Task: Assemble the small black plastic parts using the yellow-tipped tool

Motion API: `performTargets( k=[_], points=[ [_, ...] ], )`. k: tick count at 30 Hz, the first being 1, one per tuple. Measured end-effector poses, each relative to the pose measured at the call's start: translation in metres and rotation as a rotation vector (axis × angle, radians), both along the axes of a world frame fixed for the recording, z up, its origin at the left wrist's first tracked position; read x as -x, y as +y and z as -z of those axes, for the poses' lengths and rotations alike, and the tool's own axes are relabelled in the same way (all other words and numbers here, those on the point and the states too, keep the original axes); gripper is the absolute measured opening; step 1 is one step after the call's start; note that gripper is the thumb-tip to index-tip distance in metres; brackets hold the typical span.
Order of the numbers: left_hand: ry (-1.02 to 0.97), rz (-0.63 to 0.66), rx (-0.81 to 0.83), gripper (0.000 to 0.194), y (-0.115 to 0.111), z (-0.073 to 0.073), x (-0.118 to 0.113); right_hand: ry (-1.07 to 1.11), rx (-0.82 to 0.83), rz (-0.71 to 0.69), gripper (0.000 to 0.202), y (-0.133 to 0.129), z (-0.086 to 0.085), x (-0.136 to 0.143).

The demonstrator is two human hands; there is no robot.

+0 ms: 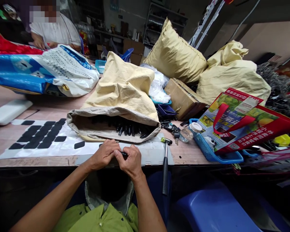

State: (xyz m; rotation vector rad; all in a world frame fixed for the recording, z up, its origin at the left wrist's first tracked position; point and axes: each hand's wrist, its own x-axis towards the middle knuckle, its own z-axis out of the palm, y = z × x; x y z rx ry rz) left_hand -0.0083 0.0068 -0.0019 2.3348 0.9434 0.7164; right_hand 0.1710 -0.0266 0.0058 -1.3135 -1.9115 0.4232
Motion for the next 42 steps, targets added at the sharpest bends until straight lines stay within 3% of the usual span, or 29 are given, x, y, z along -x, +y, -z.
performTargets(
  k=[12,26,42],
  points=[
    [-0.037,0.057,0.026,0.04,0.0,0.001,-0.002,-0.03,-0.038,0.039,0.048,-0.004,0.005,0.006],
    [-0.039,0.043,-0.004,0.031,-0.001,-0.001,-0.004,-0.003,-0.054,0.178,0.05,0.002,0.008,0.018],
    [-0.04,0.065,0.033,0.042,0.0,-0.002,-0.003,0.062,-0.089,0.208,0.049,0.001,0.011,0.019]
  ],
)
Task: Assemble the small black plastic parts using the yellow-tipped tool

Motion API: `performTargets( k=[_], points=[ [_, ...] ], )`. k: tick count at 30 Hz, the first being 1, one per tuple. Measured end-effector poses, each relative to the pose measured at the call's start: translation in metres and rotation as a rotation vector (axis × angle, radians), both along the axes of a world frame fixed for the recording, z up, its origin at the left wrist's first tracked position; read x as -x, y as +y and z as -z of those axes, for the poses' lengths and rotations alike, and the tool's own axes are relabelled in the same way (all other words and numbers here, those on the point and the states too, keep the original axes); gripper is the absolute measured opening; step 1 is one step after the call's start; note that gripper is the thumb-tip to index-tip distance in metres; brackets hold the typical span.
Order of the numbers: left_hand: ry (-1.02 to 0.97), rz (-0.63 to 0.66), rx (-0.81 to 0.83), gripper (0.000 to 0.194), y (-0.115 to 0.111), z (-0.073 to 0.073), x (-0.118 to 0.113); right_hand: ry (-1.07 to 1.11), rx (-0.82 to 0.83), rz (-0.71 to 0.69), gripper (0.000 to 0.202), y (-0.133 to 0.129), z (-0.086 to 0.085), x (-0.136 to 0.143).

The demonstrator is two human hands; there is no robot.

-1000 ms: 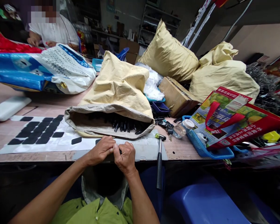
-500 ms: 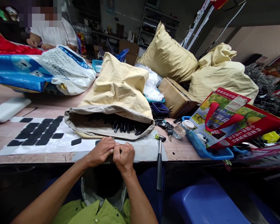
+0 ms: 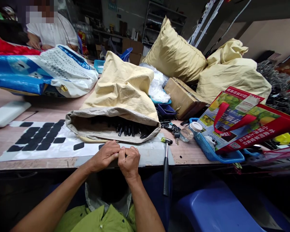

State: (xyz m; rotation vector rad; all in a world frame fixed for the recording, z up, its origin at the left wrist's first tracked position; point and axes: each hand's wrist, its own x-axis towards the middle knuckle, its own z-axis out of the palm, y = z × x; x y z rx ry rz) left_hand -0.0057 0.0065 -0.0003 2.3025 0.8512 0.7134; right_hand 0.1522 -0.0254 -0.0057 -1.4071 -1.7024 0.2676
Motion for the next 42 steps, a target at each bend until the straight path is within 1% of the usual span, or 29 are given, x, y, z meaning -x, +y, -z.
performTargets(
  k=[4,10,16,19,21,23,24,26,28,29,30,32,33,34,35,36,38,39,40,42],
  points=[
    [-0.032,-0.002,0.06,0.045,0.0,-0.003,0.002,0.031,0.009,-0.028,0.047,-0.004,-0.006,-0.003],
    [-0.094,-0.045,0.116,0.042,-0.001,-0.007,0.006,0.057,0.058,-0.093,0.04,-0.012,-0.016,-0.009],
    [-0.084,-0.037,0.096,0.039,-0.002,-0.005,0.004,0.061,0.069,-0.115,0.04,-0.007,-0.011,-0.008],
    [-0.094,-0.037,0.104,0.04,-0.002,-0.008,0.005,0.096,0.039,-0.101,0.039,-0.008,-0.008,-0.009],
    [-0.157,-0.05,0.143,0.04,-0.003,-0.012,0.007,0.17,-0.01,-0.054,0.039,-0.017,-0.008,-0.013],
    [-0.279,-0.089,0.192,0.043,-0.003,-0.015,0.009,0.23,-0.065,-0.011,0.039,-0.032,-0.008,-0.018],
    [-0.337,-0.113,0.213,0.045,-0.002,-0.015,0.01,0.231,-0.085,-0.012,0.038,-0.042,-0.007,-0.02],
    [-0.393,-0.142,0.234,0.045,-0.002,-0.016,0.011,0.155,-0.089,-0.08,0.037,-0.061,-0.001,-0.021],
    [-0.361,-0.14,0.232,0.041,-0.002,-0.016,0.011,-0.003,-0.014,-0.192,0.036,-0.078,0.011,-0.018],
    [-0.335,-0.139,0.226,0.039,-0.002,-0.017,0.01,-0.104,0.053,-0.24,0.036,-0.085,0.019,-0.015],
    [-0.314,-0.142,0.219,0.037,-0.003,-0.017,0.009,-0.208,0.129,-0.256,0.034,-0.09,0.027,-0.012],
    [-0.297,-0.161,0.215,0.035,-0.004,-0.018,0.008,-0.395,0.309,-0.23,0.028,-0.097,0.041,-0.006],
    [-0.295,-0.172,0.216,0.035,-0.004,-0.018,0.008,-0.461,0.398,-0.201,0.025,-0.099,0.043,-0.004],
    [-0.296,-0.18,0.218,0.034,-0.005,-0.018,0.008,-0.503,0.477,-0.183,0.023,-0.099,0.043,-0.002],
    [-0.296,-0.186,0.218,0.033,-0.005,-0.018,0.007,-0.517,0.537,-0.186,0.024,-0.098,0.038,-0.002],
    [-0.294,-0.188,0.215,0.032,-0.005,-0.018,0.007,-0.503,0.571,-0.21,0.027,-0.095,0.029,-0.002],
    [-0.291,-0.188,0.205,0.031,-0.005,-0.018,0.007,-0.422,0.559,-0.29,0.032,-0.082,0.004,-0.007],
    [-0.291,-0.187,0.2,0.03,-0.004,-0.018,0.007,-0.378,0.533,-0.302,0.031,-0.071,-0.012,-0.012],
    [-0.292,-0.188,0.197,0.029,-0.004,-0.018,0.007,-0.364,0.481,-0.256,0.032,-0.057,-0.027,-0.018],
    [-0.291,-0.193,0.19,0.028,-0.003,-0.017,0.007,-0.433,0.33,-0.03,0.033,-0.022,-0.052,-0.033]
  ],
)
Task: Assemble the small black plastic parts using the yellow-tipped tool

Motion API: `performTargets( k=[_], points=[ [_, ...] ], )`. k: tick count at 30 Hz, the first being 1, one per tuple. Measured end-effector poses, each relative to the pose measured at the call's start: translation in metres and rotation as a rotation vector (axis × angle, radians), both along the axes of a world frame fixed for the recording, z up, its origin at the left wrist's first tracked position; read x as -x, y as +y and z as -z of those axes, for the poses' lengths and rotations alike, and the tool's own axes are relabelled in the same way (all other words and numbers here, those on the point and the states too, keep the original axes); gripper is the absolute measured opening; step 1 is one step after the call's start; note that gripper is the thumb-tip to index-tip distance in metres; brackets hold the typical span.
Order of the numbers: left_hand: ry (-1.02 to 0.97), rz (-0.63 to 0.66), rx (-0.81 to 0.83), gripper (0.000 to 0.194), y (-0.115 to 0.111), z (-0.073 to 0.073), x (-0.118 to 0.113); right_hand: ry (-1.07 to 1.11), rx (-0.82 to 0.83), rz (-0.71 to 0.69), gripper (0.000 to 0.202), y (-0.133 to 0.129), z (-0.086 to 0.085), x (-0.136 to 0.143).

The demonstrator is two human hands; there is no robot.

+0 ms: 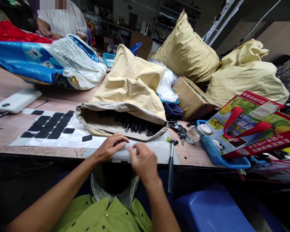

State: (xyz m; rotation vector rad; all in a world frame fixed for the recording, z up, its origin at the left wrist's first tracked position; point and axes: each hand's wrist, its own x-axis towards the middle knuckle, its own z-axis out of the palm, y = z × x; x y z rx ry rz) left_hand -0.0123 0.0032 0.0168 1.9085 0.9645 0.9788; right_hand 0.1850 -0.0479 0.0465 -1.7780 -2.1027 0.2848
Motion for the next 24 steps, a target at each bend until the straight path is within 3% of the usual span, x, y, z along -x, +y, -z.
performTargets(
  k=[3,6,8,11,18,21,24],
  points=[
    [0.02,-0.005,-0.02,0.026,0.001,0.001,-0.001,-0.287,-0.076,0.174,0.026,0.053,-0.018,-0.025],
    [0.034,-0.002,-0.031,0.026,0.002,0.0,-0.002,-0.483,0.08,0.162,0.035,0.085,-0.016,-0.04],
    [0.029,-0.007,-0.028,0.026,0.003,0.0,-0.002,-0.525,0.11,0.143,0.034,0.09,-0.01,-0.043],
    [0.024,-0.024,-0.011,0.027,0.003,-0.001,-0.002,-0.485,-0.009,0.071,0.027,0.078,-0.002,-0.039],
    [-0.115,-0.018,0.189,0.045,0.005,0.005,-0.003,-0.004,-0.659,-0.202,0.041,0.01,0.025,0.001],
    [-0.137,0.033,0.236,0.051,0.006,0.007,-0.001,0.095,-0.705,-0.298,0.052,-0.004,0.039,0.02],
    [-0.198,0.078,0.297,0.051,0.008,0.007,0.001,0.15,-0.665,-0.283,0.052,-0.006,0.047,0.031]
  ],
)
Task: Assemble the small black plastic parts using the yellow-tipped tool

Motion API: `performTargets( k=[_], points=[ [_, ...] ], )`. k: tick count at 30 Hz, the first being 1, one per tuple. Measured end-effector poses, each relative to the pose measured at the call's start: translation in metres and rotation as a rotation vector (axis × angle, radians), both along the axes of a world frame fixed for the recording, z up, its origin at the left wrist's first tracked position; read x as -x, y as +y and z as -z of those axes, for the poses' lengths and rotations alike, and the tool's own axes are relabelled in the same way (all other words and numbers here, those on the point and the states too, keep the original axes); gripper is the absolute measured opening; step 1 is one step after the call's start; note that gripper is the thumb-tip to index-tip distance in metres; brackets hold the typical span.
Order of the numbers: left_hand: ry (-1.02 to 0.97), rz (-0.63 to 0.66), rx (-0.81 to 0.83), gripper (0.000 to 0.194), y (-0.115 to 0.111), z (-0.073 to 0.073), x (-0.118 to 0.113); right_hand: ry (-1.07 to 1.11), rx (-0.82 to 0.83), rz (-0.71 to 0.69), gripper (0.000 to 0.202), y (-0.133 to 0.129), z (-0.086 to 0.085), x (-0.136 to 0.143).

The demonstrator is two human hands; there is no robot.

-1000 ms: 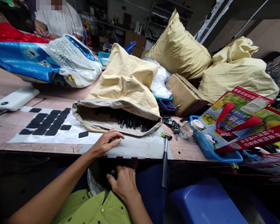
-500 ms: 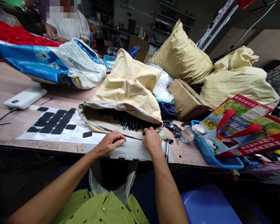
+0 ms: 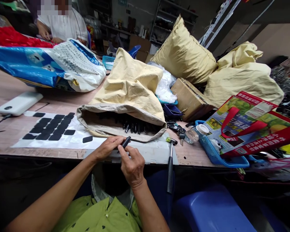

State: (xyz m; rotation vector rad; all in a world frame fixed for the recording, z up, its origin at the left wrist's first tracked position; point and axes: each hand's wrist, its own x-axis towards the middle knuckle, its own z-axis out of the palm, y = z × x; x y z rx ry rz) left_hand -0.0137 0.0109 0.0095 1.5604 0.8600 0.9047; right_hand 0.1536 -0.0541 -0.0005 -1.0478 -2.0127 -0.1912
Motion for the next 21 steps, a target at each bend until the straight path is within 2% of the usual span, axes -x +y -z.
performTargets(
  k=[4,9,13,16,18,21],
  points=[
    [-0.111,-0.004,0.046,0.043,0.002,-0.001,0.001,0.056,0.07,0.01,0.048,0.001,0.002,0.005],
    [-0.124,-0.023,0.08,0.039,0.002,0.001,0.0,0.111,0.218,0.01,0.041,-0.001,-0.002,0.007],
    [-0.136,0.014,0.102,0.046,0.002,0.003,-0.002,0.204,0.314,0.025,0.035,-0.003,-0.01,0.008],
    [-0.115,-0.003,0.055,0.044,0.001,0.004,-0.004,0.245,0.355,0.038,0.028,-0.004,-0.021,0.002],
    [-0.041,-0.031,-0.012,0.037,0.0,0.004,-0.005,0.266,0.343,0.109,0.024,-0.005,-0.03,-0.013],
    [0.163,-0.074,-0.151,0.029,-0.003,0.004,-0.006,0.245,0.333,0.342,0.022,-0.008,-0.04,-0.05]
  ],
)
